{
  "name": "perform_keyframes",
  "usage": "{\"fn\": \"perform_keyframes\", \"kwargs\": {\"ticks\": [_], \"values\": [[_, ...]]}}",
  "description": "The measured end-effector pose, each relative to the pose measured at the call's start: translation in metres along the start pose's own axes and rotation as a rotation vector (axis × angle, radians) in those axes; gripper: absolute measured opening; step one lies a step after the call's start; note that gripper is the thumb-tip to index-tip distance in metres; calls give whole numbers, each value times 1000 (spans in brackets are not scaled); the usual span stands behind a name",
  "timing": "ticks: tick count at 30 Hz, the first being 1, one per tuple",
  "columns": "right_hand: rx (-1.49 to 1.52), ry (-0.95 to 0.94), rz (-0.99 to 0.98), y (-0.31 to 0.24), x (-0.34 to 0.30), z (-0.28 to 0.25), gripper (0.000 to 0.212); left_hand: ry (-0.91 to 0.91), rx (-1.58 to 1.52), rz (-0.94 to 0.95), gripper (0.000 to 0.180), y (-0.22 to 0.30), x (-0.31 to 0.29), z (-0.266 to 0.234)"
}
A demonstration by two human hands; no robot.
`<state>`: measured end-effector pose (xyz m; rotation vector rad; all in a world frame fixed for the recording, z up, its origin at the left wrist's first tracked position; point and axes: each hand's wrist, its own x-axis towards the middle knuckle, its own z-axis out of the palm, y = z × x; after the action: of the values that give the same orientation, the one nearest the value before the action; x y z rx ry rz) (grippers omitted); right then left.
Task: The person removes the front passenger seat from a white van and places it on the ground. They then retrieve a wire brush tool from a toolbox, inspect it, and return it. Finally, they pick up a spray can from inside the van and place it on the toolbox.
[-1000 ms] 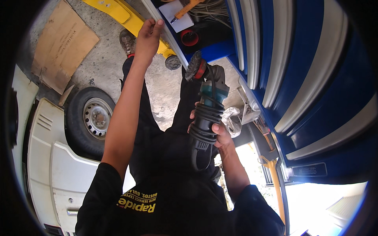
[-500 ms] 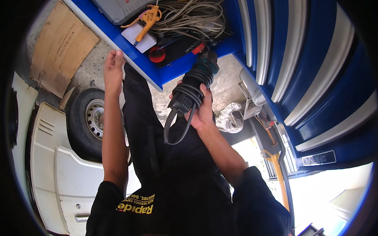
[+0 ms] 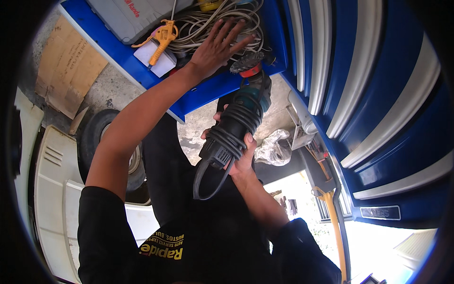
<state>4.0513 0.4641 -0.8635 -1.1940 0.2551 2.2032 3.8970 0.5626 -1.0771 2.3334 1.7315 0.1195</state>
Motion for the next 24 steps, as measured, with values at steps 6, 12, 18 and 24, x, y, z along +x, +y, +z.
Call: {"fn": "perform_keyframes", "kwargs": {"ticks": [6,12,18,24], "values": [[159,-61,-63,-1,10,-3,111,-139,10,-70,96,-11,32,14],[334,-288,-36,5,0,-18,115,-228,-447,-52,109,-63,55,-29],[196,-232,-133,6,10,-31,110,-263,-771,23,101,-100,63,-70],[-23,80,-281,8,95,-51,93,-158,-1102,-8,100,-126,56,-63]]}}
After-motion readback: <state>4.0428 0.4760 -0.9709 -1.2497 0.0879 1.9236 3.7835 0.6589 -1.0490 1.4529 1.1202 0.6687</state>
